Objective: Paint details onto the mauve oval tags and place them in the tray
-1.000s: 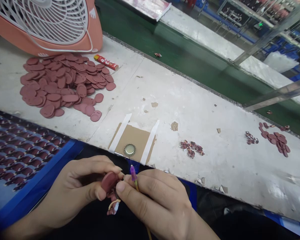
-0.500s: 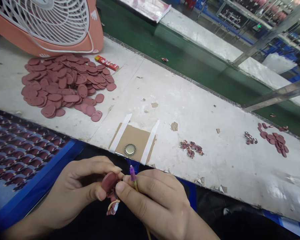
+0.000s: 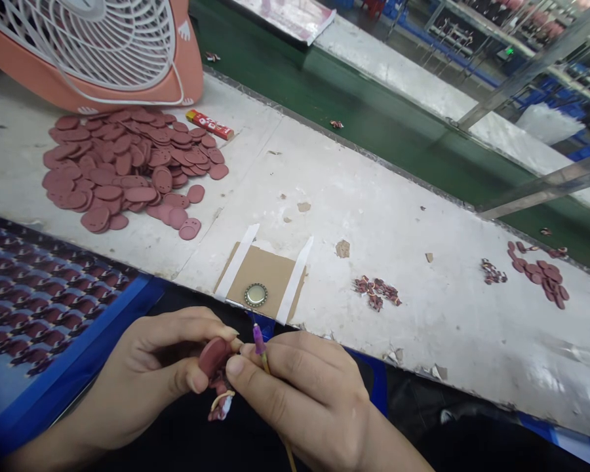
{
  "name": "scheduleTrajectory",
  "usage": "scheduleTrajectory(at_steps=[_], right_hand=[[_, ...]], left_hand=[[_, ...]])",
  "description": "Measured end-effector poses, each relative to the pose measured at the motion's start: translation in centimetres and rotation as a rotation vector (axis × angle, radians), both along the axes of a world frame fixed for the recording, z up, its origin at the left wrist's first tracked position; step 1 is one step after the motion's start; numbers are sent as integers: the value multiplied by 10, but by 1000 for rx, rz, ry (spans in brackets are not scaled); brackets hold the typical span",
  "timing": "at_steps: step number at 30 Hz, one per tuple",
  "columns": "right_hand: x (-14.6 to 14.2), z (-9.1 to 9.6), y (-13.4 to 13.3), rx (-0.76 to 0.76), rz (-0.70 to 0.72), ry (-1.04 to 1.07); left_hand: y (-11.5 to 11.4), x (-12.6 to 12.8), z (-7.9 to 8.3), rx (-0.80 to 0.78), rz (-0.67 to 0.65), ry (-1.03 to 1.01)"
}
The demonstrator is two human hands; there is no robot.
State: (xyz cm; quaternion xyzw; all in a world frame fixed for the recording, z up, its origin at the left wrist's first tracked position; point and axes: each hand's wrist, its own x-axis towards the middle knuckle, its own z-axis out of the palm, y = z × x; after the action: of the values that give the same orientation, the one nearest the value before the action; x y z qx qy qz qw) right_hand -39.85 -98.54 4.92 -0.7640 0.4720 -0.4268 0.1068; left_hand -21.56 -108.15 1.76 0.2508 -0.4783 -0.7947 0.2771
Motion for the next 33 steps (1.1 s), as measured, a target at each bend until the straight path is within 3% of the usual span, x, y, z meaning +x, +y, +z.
scheduleTrajectory(at_steps=[12, 14, 18, 20, 24, 27, 31, 33], right_hand=[[8, -1, -1, -32, -146, 15], [11, -2, -5, -89, -223, 59], [15, -8, -18, -300, -410, 228], [17, -11, -25, -344, -447, 306], [22, -17, -37, -367, -379, 384], [25, -17, -47, -406, -343, 389], [26, -19, -56, -405, -220, 379], [24, -26, -56, -382, -121, 274]], left_hand=[[-7, 0, -5, -7, -3, -33], [-7, 0, -7, -43, 84, -45], [2, -8, -8, -139, 393, -21], [7, -15, -9, -82, 437, 22], [8, -26, -9, 81, 435, 102], [6, -26, -7, 120, 516, 162], [6, -22, -5, 127, 652, 163], [1, -16, -7, 47, 731, 52]])
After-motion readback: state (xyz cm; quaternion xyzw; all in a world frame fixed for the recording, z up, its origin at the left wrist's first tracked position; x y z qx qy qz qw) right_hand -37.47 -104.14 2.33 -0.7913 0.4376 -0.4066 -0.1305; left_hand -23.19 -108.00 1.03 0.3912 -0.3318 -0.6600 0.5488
